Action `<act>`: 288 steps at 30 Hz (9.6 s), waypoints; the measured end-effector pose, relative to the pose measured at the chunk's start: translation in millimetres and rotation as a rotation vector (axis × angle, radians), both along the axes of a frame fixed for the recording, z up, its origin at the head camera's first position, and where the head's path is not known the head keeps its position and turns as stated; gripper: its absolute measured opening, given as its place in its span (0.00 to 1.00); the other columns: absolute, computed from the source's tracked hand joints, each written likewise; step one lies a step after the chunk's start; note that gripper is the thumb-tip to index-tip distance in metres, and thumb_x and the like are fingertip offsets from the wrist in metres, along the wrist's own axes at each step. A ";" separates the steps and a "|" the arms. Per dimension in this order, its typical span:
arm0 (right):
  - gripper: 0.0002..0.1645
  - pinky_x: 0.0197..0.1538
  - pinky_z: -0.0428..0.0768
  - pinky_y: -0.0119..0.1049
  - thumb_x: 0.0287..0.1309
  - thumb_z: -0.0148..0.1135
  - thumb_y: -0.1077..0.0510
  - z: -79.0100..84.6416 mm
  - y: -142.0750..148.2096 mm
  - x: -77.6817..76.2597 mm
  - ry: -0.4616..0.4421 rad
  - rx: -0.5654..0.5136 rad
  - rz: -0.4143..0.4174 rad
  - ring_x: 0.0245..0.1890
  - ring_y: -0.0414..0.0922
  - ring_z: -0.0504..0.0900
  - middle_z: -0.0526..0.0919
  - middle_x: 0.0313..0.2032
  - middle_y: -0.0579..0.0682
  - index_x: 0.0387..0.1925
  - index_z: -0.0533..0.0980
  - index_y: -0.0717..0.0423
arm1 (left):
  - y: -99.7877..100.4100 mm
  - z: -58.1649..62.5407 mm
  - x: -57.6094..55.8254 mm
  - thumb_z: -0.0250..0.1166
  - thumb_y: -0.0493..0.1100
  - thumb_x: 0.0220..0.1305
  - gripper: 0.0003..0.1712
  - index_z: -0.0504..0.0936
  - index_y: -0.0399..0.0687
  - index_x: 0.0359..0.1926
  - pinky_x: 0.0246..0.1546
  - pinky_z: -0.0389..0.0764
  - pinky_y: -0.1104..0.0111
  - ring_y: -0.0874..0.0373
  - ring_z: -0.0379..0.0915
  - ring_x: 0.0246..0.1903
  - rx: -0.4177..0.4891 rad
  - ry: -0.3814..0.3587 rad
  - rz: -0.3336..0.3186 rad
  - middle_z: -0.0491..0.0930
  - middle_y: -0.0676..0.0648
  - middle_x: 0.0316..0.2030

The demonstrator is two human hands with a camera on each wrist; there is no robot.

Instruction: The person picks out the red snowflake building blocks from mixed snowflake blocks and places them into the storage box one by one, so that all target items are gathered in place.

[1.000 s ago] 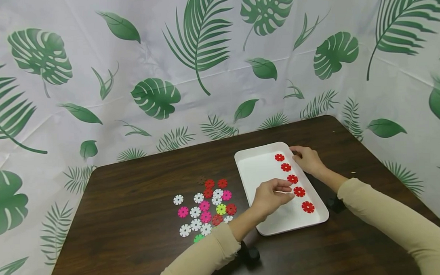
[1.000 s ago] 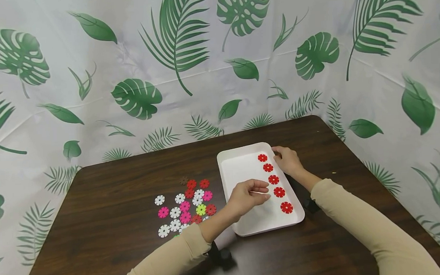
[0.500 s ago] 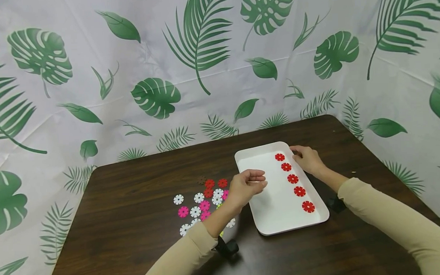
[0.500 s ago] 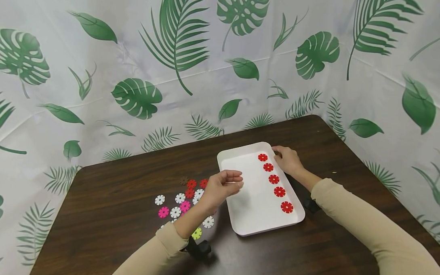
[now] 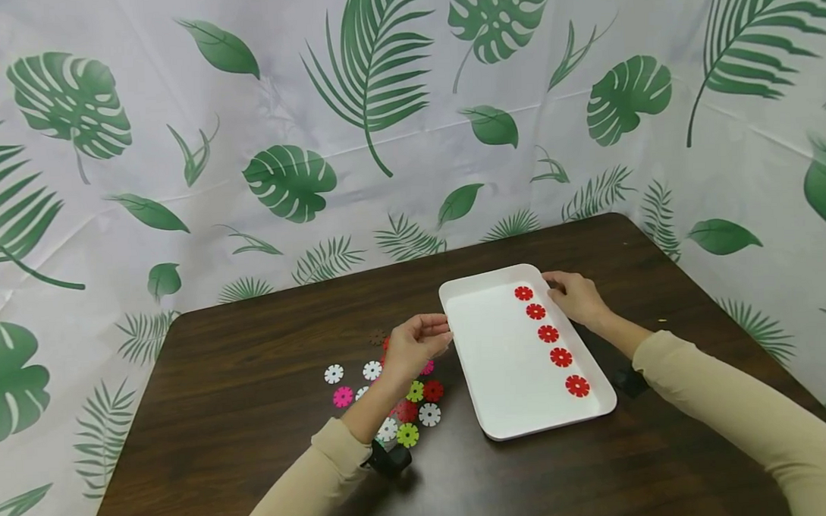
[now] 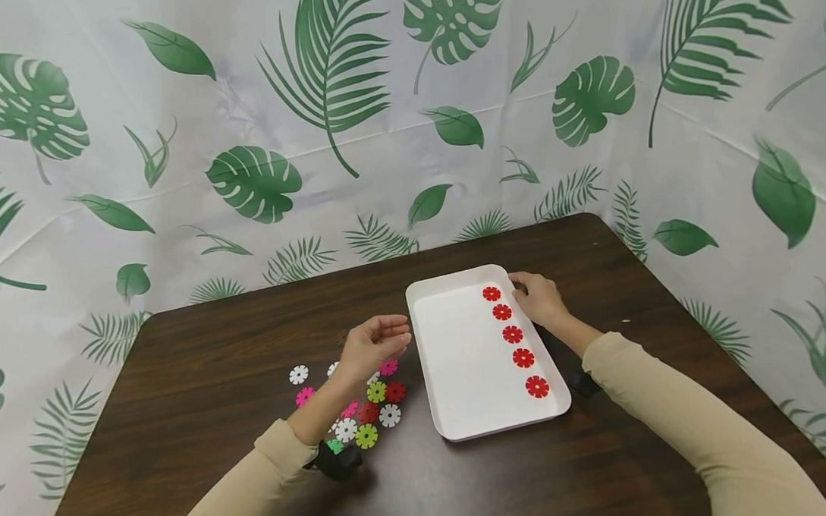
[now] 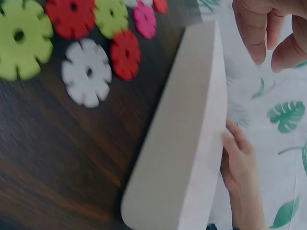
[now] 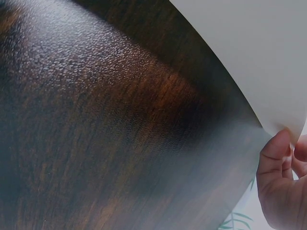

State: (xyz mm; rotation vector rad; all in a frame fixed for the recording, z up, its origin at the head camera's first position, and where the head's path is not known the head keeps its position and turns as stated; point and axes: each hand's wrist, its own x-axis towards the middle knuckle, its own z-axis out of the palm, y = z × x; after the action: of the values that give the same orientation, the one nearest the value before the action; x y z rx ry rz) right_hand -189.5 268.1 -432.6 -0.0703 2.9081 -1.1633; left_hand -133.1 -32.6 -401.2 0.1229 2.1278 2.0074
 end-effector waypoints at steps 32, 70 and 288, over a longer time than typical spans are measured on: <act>0.26 0.40 0.83 0.44 0.66 0.51 0.64 1.6 0.0 -1.5 -0.006 0.012 0.005 0.35 0.54 0.79 0.76 0.48 0.69 0.63 0.63 0.68 | -73.2 -33.0 -25.5 0.66 0.33 0.57 0.20 0.78 0.35 0.52 0.43 0.81 0.66 0.51 0.77 0.44 -0.293 -0.043 0.208 0.79 0.38 0.47; 0.26 0.42 0.82 0.47 0.66 0.50 0.63 0.6 0.6 -1.9 -0.021 0.008 -0.009 0.38 0.56 0.80 0.74 0.52 0.69 0.64 0.62 0.67 | -67.9 -48.1 -38.0 0.73 0.38 0.50 0.16 0.83 0.38 0.41 0.36 0.80 0.62 0.52 0.79 0.35 -0.705 0.147 0.195 0.82 0.42 0.35; 0.25 0.40 0.83 0.44 0.65 0.52 0.64 -3.4 4.2 -4.7 0.002 0.007 -0.015 0.35 0.53 0.79 0.77 0.49 0.68 0.62 0.65 0.67 | 68.8 9.1 -66.6 0.67 0.33 0.56 0.20 0.77 0.34 0.50 0.41 0.82 0.67 0.57 0.79 0.35 -0.005 -0.125 0.040 0.77 0.46 0.35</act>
State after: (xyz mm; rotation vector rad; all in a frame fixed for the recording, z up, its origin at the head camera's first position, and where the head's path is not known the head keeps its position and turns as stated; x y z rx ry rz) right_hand -194.3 272.3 -435.9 -0.0491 2.9191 -1.1559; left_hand -199.7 36.2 -392.2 -0.0460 2.0732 1.9765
